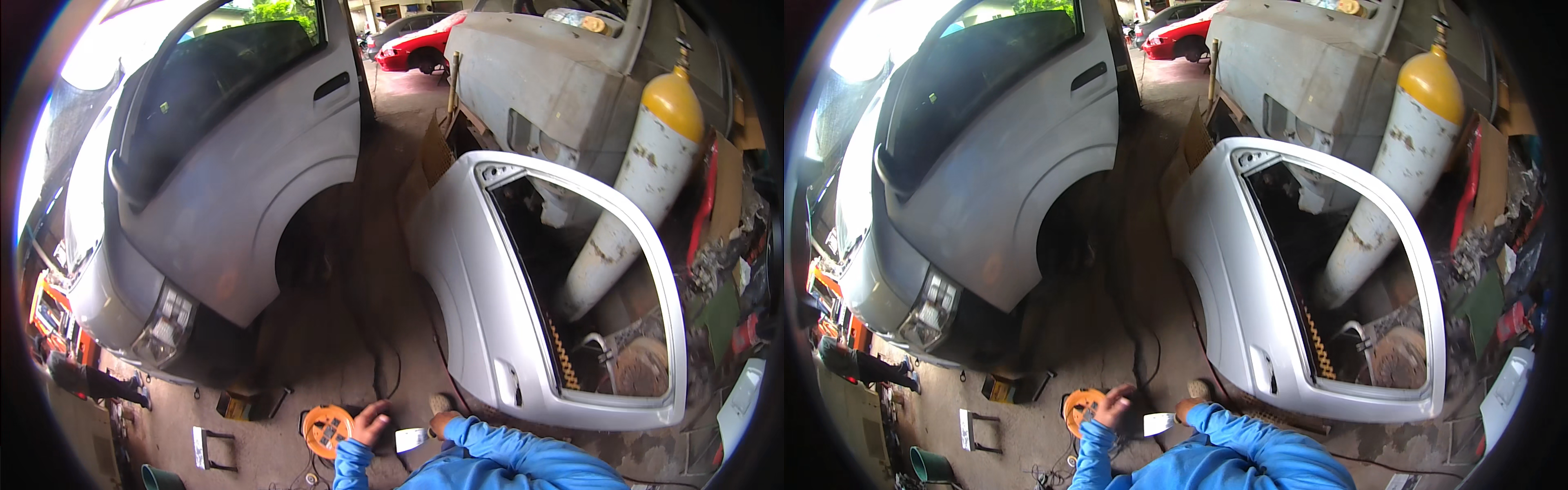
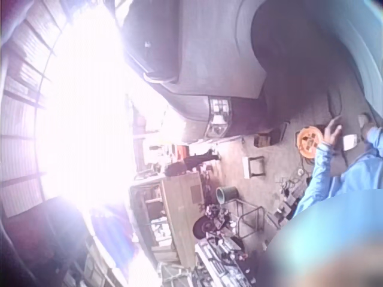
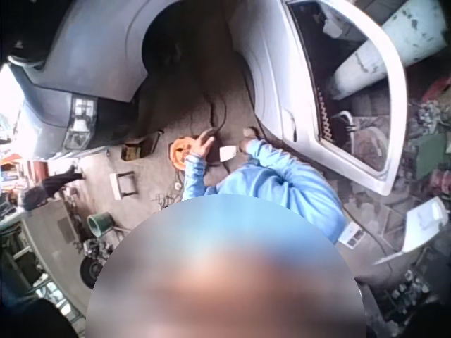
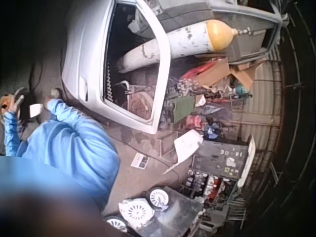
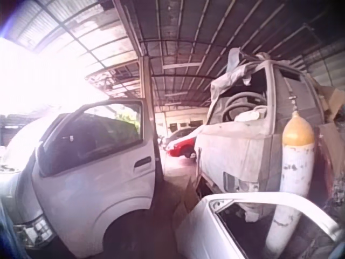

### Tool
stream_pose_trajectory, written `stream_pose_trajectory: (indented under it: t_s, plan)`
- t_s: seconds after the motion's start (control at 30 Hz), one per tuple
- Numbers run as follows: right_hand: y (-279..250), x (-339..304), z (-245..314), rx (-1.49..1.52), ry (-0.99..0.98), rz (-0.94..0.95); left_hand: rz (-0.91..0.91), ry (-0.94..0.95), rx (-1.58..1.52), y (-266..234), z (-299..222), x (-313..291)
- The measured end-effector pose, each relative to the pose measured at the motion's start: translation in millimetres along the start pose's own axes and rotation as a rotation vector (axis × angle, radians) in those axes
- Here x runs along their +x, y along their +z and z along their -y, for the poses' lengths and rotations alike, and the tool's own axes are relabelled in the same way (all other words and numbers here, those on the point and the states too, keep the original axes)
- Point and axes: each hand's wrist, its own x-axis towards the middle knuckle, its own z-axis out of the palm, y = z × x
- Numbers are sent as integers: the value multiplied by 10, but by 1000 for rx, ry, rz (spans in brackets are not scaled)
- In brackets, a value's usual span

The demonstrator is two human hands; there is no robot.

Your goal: The person wraps newspaper around a white alloy wheel and secures it with masking tape. They then flip the wheel to cover the tire sidewall with newspaper and tape, preparing the wheel for painting.

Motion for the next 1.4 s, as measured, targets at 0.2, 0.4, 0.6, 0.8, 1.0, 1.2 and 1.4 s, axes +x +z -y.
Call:
stream_pose_trajectory:
  t_s: [0.2, 0.4, 0.6, 0.8, 1.0, 1.2, 1.4]
  plan:
    - [-1940, 925, -65, -1, -324, 1, 158, -5, 997, -48, 155, 1302]
    - [-4086, 1819, -1113, 152, -684, -398, -37, -194, 680, -810, 84, 2752]
    - [-6879, 1560, -3060, 68, 14, -1273, -24, -290, 828, -1733, 138, 4263]
    - [-8536, 814, -4042, -180, 328, -1451, 243, -370, 980, -2470, -28, 5902]
    - [-9594, 1005, -5337, -231, 584, -1668, 188, -371, 908, -2744, -174, 7622]
    - [-9956, 1453, -6486, -309, 1109, -1915, 307, -387, 797, -2451, -578, 9186]
    - [-10351, 1861, -7097, -656, 1193, -2161, 523, -153, 948, -1956, -1095, 10961]
